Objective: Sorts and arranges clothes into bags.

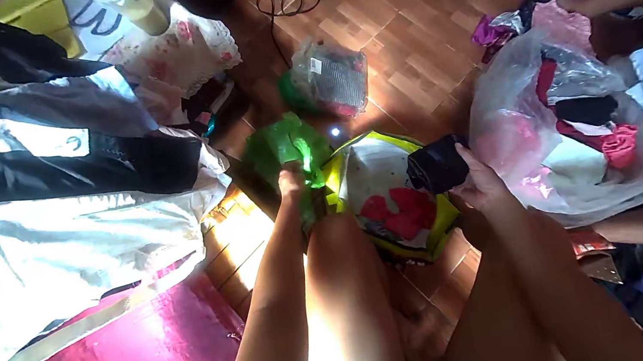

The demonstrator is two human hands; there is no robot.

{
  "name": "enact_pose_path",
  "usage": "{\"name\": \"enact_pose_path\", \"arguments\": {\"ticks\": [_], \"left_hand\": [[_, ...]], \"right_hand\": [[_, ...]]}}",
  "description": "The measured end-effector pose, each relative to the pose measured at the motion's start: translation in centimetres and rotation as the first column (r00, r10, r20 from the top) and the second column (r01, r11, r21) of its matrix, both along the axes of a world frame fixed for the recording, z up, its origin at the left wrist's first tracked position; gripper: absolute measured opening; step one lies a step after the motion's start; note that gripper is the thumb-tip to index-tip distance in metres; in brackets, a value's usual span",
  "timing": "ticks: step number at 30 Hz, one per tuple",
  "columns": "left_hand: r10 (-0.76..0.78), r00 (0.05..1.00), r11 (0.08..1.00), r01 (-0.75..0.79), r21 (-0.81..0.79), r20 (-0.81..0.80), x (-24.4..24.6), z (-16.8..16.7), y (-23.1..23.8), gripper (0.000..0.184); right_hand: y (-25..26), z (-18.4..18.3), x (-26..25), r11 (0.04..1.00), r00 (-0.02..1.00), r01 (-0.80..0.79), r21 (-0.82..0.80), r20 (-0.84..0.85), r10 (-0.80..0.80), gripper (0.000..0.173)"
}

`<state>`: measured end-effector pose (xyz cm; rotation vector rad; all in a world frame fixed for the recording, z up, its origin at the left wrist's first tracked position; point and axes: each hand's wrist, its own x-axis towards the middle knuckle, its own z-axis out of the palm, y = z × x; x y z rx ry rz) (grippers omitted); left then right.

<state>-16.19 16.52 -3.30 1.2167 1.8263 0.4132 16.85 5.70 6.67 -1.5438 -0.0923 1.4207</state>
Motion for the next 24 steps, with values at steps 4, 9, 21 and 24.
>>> {"name": "enact_pose_path", "arguments": {"ticks": [4,9,21,24], "left_hand": [[-0.143,0.989,0.976,0.135,-0.171,-0.033,0.9,-2.2,0.9,0.072],[-0.276,0.948,0.914,0.208,-0.348,-0.158,1.2,-2.9,1.0,0.076],[-0.001,0.993,0.963,-0.030,0.268,0.115,-3.9,8.4,6.2,0.048],[-0.104,0.993,0.961,0.088,0.264,0.048,-3.2,11.4,6.5,0.052]], "right_hand": [[1.3,-0.4,-0.8,0.997,0.997,-0.073,-0.010,0.029,0.073,0.039],[2.5,-0.2,-1.2,0.996,0.995,-0.084,-0.023,0.044,0.085,0.039],[3.7,-1.1,-2.2,0.996,0.997,-0.081,0.041,0.012,0.081,0.042],[3.8,-1.0,-2.9,0.992,0.993,-0.107,0.063,-0.036,0.110,0.044]]}}
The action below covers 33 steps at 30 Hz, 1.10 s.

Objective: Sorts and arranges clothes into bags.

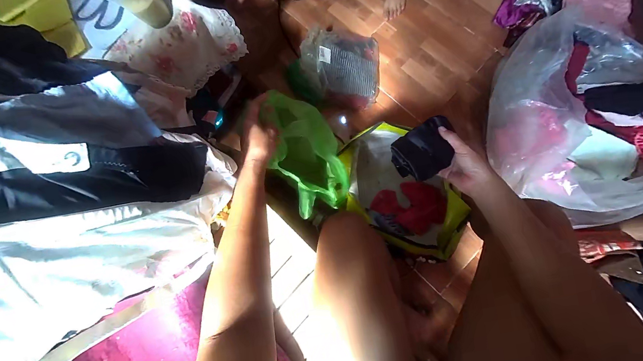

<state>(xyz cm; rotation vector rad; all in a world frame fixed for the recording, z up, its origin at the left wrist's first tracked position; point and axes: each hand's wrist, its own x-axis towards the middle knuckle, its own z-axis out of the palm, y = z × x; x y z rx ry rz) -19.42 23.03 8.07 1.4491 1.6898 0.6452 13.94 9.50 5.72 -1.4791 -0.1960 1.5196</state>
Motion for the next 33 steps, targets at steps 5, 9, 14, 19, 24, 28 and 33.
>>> {"name": "enact_pose_path", "arguments": {"ticks": [5,9,14,19,24,28,33], "left_hand": [[-0.105,0.989,0.994,0.103,-0.028,-0.108,1.7,4.4,-1.5,0.050],[-0.159,0.982,0.987,0.156,-0.035,-0.098,2.9,5.9,-3.2,0.049],[-0.205,0.976,0.979,0.204,-0.023,-0.077,3.6,8.0,-5.2,0.047],[-0.223,0.975,0.975,0.223,-0.022,-0.020,3.3,9.9,-6.6,0.045],[-0.216,0.957,0.976,0.215,-0.024,-0.192,2.0,8.5,-4.6,0.049],[-0.245,0.945,0.967,0.222,-0.124,-0.217,-0.2,3.9,-2.5,0.055],[-0.216,0.888,0.966,0.132,-0.224,-0.406,-1.2,0.0,-2.2,0.065]], "right_hand": [[-0.5,1.7,-2.0,0.993,0.992,-0.018,0.114,-0.122,0.032,0.035],[-0.9,2.6,-5.4,0.974,0.959,-0.145,0.173,-0.219,0.182,0.038],[1.8,2.2,-12.6,0.972,0.943,-0.236,0.003,-0.239,0.230,0.040],[4.4,-0.4,-17.0,0.887,0.883,-0.461,0.022,-0.095,0.461,0.065],[3.6,3.7,-12.9,0.800,0.789,-0.593,0.091,0.260,0.556,0.055],[-1.5,11.4,-6.5,0.681,0.775,-0.616,0.396,0.459,0.434,0.045],[-9.8,21.5,-5.4,0.293,0.822,-0.569,0.768,0.539,0.181,0.029]]}}
